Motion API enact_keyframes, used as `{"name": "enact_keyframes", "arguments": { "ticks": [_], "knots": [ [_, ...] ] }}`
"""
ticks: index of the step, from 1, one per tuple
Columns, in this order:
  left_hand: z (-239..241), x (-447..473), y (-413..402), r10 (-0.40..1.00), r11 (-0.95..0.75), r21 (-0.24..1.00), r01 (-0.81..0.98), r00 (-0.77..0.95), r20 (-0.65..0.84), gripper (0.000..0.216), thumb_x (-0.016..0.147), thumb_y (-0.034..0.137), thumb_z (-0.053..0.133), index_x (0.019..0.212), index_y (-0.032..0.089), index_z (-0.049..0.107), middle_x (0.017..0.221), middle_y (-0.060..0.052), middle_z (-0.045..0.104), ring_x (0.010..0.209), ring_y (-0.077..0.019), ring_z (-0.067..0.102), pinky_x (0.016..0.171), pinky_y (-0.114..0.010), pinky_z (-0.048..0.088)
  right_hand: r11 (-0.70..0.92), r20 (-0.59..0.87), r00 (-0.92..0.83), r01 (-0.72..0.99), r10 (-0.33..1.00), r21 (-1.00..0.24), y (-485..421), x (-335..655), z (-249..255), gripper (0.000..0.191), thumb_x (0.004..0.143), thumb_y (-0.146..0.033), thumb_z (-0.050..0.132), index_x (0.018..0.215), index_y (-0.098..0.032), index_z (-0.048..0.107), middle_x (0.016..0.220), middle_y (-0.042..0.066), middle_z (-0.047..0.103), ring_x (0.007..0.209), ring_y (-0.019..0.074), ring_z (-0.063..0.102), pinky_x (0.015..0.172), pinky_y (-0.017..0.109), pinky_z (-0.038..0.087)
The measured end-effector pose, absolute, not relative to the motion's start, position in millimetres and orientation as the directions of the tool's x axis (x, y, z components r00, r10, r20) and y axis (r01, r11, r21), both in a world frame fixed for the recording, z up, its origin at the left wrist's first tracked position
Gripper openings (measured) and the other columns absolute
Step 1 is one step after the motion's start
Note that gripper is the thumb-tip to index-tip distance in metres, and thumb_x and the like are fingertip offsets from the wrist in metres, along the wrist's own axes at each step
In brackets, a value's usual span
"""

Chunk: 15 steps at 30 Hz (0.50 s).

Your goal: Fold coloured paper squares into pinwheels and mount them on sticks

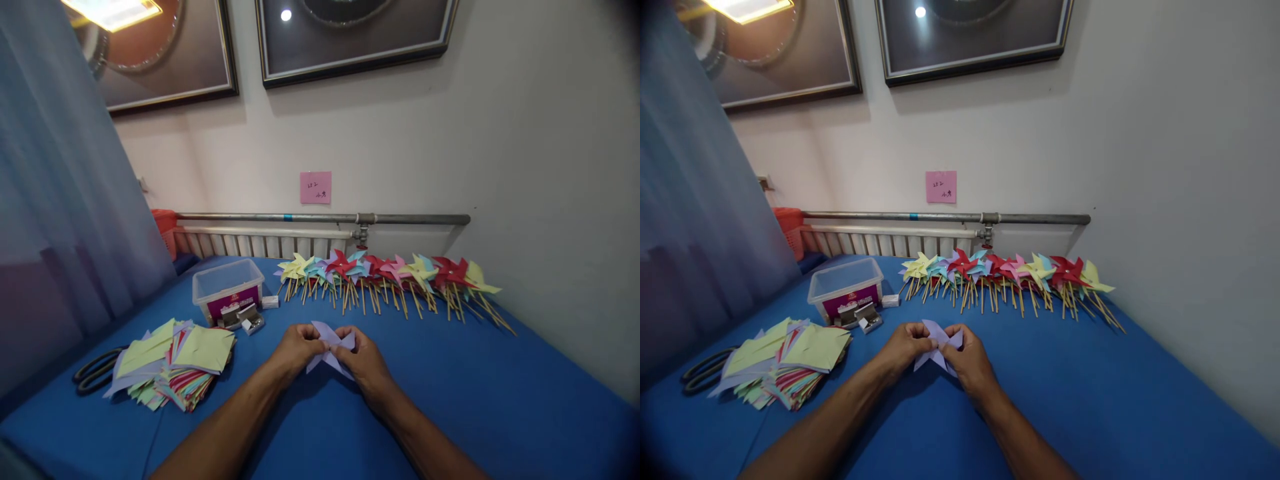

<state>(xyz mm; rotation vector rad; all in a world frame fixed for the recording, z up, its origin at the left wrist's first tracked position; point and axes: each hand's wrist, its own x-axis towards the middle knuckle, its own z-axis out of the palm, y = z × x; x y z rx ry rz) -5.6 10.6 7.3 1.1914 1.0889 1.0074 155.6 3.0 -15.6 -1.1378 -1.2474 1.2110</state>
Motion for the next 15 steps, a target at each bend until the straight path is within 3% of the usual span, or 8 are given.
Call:
{"name": "enact_keyframes", "arguments": {
  "ticks": [7, 15],
  "knots": [
    [-1.2, 1.8, 12.0, 0.992, 0.034, 0.998, -0.051, 0.12, -0.028, 0.026, 0.057, 0.035, 0.075, 0.063, 0.017, 0.056, 0.055, 0.004, 0.055, 0.048, -0.0083, 0.043, 0.05, -0.023, 0.031, 0.024, 0.029, -0.024, -0.176, 0.999, -0.984, 5.6, 152.5, -26.1, 0.04, 0.06, -0.039, 0.079, 0.093, -0.02, 0.063, 0.074, -0.001, 0.067, 0.064, 0.0163, 0.057, 0.062, 0.028, 0.044],
    [-0.8, 7.5, 8.4, 0.981, -0.048, 0.993, -0.109, 0.18, 0.067, 0.019, 0.058, 0.028, 0.073, 0.067, 0.014, 0.064, 0.06, 0.002, 0.059, 0.054, -0.009, 0.047, 0.052, -0.022, 0.033, -0.001, 0.0, -0.007, -0.131, 1.0, -0.991, 14.3, 155.8, -32.6, 0.041, 0.054, -0.043, 0.08, 0.085, -0.02, 0.065, 0.063, -0.003, 0.063, 0.059, 0.0168, 0.055, 0.058, 0.028, 0.041]
  ]
}}
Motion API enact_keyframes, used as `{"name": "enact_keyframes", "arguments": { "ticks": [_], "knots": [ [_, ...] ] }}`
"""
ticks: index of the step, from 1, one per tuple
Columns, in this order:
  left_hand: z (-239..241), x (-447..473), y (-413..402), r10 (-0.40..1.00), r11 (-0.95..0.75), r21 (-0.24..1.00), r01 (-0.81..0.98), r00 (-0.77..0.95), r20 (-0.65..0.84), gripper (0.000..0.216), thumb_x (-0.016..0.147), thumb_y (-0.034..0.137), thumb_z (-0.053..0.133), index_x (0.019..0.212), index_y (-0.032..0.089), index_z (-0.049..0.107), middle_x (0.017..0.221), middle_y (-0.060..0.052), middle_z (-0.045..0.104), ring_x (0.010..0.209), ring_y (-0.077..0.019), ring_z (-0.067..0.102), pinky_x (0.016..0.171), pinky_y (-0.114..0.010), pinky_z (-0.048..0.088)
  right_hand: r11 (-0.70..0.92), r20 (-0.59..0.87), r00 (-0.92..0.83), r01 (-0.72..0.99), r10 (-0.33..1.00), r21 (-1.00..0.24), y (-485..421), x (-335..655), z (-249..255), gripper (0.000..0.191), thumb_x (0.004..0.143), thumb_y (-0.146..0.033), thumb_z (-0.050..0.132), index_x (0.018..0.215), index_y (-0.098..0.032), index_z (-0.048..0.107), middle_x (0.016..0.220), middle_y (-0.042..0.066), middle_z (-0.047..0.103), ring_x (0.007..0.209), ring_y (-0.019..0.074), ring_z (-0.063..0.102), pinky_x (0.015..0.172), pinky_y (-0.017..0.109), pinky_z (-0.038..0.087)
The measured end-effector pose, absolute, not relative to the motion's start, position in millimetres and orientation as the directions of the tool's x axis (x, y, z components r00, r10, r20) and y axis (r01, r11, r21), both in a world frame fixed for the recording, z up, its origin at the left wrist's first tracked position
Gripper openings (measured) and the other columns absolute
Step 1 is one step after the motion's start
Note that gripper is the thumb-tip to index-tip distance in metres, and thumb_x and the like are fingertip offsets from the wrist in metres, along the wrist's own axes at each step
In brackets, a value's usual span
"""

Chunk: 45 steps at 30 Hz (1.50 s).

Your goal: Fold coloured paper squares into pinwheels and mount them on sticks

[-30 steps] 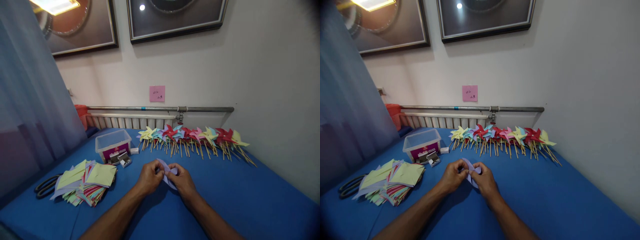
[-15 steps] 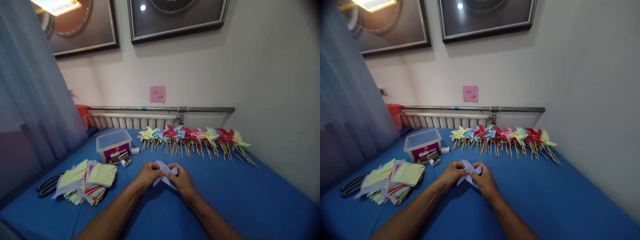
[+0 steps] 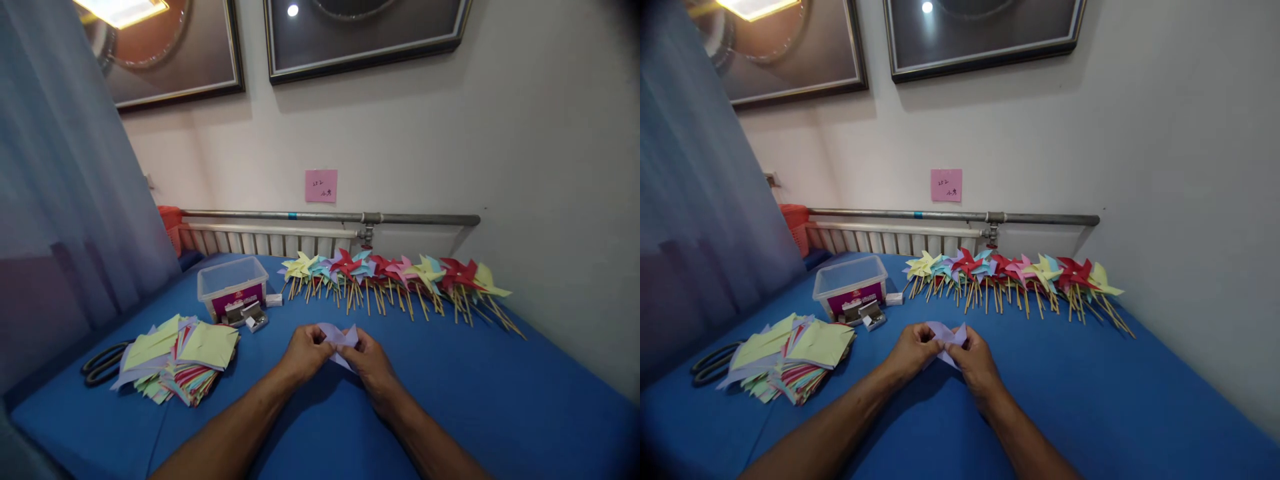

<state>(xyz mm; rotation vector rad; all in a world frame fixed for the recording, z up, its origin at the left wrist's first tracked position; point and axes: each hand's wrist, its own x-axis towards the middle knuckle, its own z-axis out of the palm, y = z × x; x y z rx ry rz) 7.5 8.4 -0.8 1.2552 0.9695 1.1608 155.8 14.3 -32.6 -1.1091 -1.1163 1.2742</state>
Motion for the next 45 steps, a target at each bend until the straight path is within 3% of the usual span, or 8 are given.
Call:
{"name": "enact_keyframes", "arguments": {
  "ticks": [5, 9, 15, 28, 36, 40, 45],
  "knots": [
    [-5.3, 5.5, 12.5, 0.987, 0.052, 0.998, -0.047, 0.154, -0.044, 0.014, 0.059, 0.023, 0.072, 0.069, 0.013, 0.067, 0.059, 0.002, 0.061, 0.051, -0.0097, 0.048, 0.051, -0.022, 0.035, 0.039, 0.04, -0.01, -0.098, 0.999, -0.994, 4.9, 155.9, -20.1, 0.036, 0.059, -0.04, 0.082, 0.084, -0.021, 0.065, 0.064, -0.003, 0.063, 0.06, 0.0161, 0.054, 0.059, 0.028, 0.041],
    [-7.9, 6.1, 13.7, 0.987, 0.092, 0.993, -0.074, 0.139, -0.081, 0.013, 0.061, 0.022, 0.073, 0.068, 0.015, 0.065, 0.059, 0.002, 0.06, 0.051, -0.0105, 0.049, 0.051, -0.023, 0.035, 0.023, 0.031, -0.039, -0.186, 0.999, -0.982, -2.0, 155.4, -13.6, 0.037, 0.062, -0.039, 0.085, 0.088, -0.02, 0.067, 0.075, 0.0, 0.07, 0.069, 0.0179, 0.06, 0.067, 0.029, 0.045],
    [-9.3, 5.8, 11.3, 0.987, 0.036, 0.996, -0.078, 0.158, -0.024, 0.018, 0.063, 0.029, 0.075, 0.069, 0.015, 0.067, 0.06, 0.001, 0.061, 0.051, -0.0108, 0.048, 0.051, -0.023, 0.035, -0.041, -0.018, -0.077, -0.321, 0.997, -0.946, -4.0, 156.1, -14.5, 0.042, 0.06, -0.037, 0.09, 0.09, -0.019, 0.068, 0.078, 0.0, 0.072, 0.071, 0.0175, 0.063, 0.072, 0.03, 0.048],
    [-4.4, 5.7, 8.0, 0.967, 0.052, 0.988, -0.146, 0.254, -0.013, 0.027, 0.06, 0.032, 0.08, 0.075, 0.01, 0.073, 0.065, -0.003, 0.067, 0.054, -0.0123, 0.053, 0.055, -0.024, 0.039, 0.007, 0.03, -0.086, -0.256, 0.996, -0.967, -3.8, 161.4, -18.4, 0.038, 0.061, -0.04, 0.09, 0.083, -0.021, 0.066, 0.069, -0.003, 0.066, 0.064, 0.0148, 0.057, 0.064, 0.027, 0.043],
    [-0.1, 6.7, 9.2, 0.972, -0.089, 0.992, -0.092, 0.208, 0.107, 0.024, 0.064, 0.033, 0.077, 0.072, 0.011, 0.074, 0.063, -0.001, 0.064, 0.056, -0.0114, 0.052, 0.055, -0.023, 0.038, -0.013, 0.045, -0.16, -0.344, 0.986, -0.939, -1.4, 160.7, -26.6, 0.043, 0.063, -0.045, 0.091, 0.092, -0.019, 0.07, 0.082, 0.003, 0.074, 0.073, 0.0191, 0.065, 0.073, 0.032, 0.049],
    [0.8, 5.2, 7.7, 0.968, -0.08, 0.993, -0.092, 0.228, 0.1, 0.023, 0.063, 0.033, 0.078, 0.07, 0.012, 0.073, 0.062, 0.0, 0.063, 0.056, -0.0113, 0.051, 0.055, -0.023, 0.038, -0.013, 0.035, -0.149, -0.311, 0.988, -0.95, -8.2, 160.8, -22.8, 0.035, 0.07, -0.041, 0.086, 0.091, -0.018, 0.07, 0.08, 0.003, 0.073, 0.074, 0.0191, 0.064, 0.074, 0.032, 0.047],
    [2.2, 4.2, 4.9, 0.951, -0.026, 0.991, -0.129, 0.304, 0.065, 0.026, 0.061, 0.035, 0.081, 0.07, 0.012, 0.072, 0.062, -0.001, 0.064, 0.056, -0.0115, 0.052, 0.057, -0.023, 0.04, -0.031, 0.0, -0.106, -0.29, 0.994, -0.956, -13.7, 161.1, -19.2, 0.038, 0.064, -0.041, 0.088, 0.09, -0.017, 0.072, 0.081, 0.003, 0.074, 0.074, 0.0204, 0.065, 0.074, 0.033, 0.047]
  ]
}}
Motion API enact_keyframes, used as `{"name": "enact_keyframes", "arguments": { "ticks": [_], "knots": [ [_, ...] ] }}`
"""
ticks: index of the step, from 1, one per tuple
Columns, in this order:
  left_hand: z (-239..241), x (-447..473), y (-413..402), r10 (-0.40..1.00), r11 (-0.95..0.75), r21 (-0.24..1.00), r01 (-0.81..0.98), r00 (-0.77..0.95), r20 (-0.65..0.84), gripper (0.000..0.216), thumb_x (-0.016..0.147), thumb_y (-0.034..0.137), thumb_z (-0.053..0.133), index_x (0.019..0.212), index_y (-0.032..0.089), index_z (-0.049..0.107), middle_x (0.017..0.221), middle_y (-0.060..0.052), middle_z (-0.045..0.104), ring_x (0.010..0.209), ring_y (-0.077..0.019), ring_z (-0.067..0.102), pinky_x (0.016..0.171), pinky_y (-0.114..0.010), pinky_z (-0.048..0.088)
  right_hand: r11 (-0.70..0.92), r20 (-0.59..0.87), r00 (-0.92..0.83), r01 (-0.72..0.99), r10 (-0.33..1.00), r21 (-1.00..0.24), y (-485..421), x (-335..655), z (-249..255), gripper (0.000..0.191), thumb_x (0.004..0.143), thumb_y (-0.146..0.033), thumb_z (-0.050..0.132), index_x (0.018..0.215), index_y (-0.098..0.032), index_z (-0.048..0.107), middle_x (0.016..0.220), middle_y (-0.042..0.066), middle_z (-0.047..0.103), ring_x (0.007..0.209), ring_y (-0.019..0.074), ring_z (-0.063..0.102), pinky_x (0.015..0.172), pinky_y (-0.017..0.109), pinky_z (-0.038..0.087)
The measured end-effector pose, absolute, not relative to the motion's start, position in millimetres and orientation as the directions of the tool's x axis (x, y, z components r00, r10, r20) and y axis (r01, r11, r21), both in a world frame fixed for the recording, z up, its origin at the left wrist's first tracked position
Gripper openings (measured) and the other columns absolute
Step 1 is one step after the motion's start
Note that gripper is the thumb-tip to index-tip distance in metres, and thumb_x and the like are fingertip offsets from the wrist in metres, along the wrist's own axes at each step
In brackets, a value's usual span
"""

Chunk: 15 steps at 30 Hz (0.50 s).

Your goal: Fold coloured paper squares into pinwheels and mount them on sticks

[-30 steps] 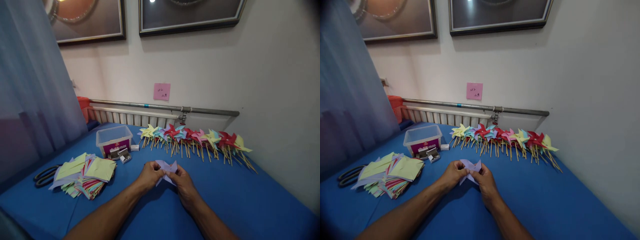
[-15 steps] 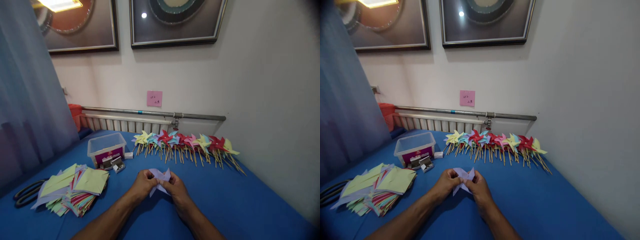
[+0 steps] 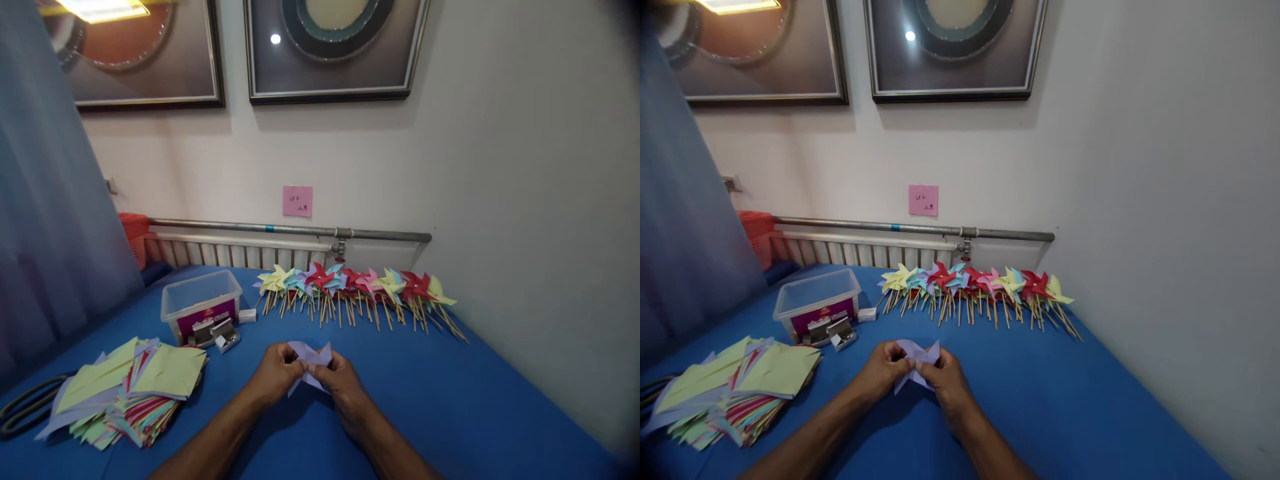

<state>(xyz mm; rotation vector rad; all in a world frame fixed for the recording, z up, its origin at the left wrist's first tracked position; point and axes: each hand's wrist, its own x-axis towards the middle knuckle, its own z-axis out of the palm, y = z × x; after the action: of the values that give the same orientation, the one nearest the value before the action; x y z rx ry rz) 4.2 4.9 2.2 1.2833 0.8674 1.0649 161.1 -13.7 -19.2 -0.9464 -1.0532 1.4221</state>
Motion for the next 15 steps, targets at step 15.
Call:
{"name": "enact_keyframes", "arguments": {
  "ticks": [15],
  "knots": [
    [32.2, -34.1, 19.0, 0.973, -0.206, 0.979, 0.0, -0.108, 0.205, 0.043, 0.074, 0.062, 0.067, 0.068, 0.019, 0.066, 0.066, -0.003, 0.063, 0.059, -0.0159, 0.055, 0.061, -0.028, 0.044, -0.053, -0.044, -0.035, -0.318, 0.998, -0.946, -12.7, 158.4, -15.8, 0.035, 0.061, -0.041, 0.089, 0.08, -0.02, 0.068, 0.068, -0.002, 0.067, 0.064, 0.0169, 0.057, 0.066, 0.03, 0.044]
  ]
}}
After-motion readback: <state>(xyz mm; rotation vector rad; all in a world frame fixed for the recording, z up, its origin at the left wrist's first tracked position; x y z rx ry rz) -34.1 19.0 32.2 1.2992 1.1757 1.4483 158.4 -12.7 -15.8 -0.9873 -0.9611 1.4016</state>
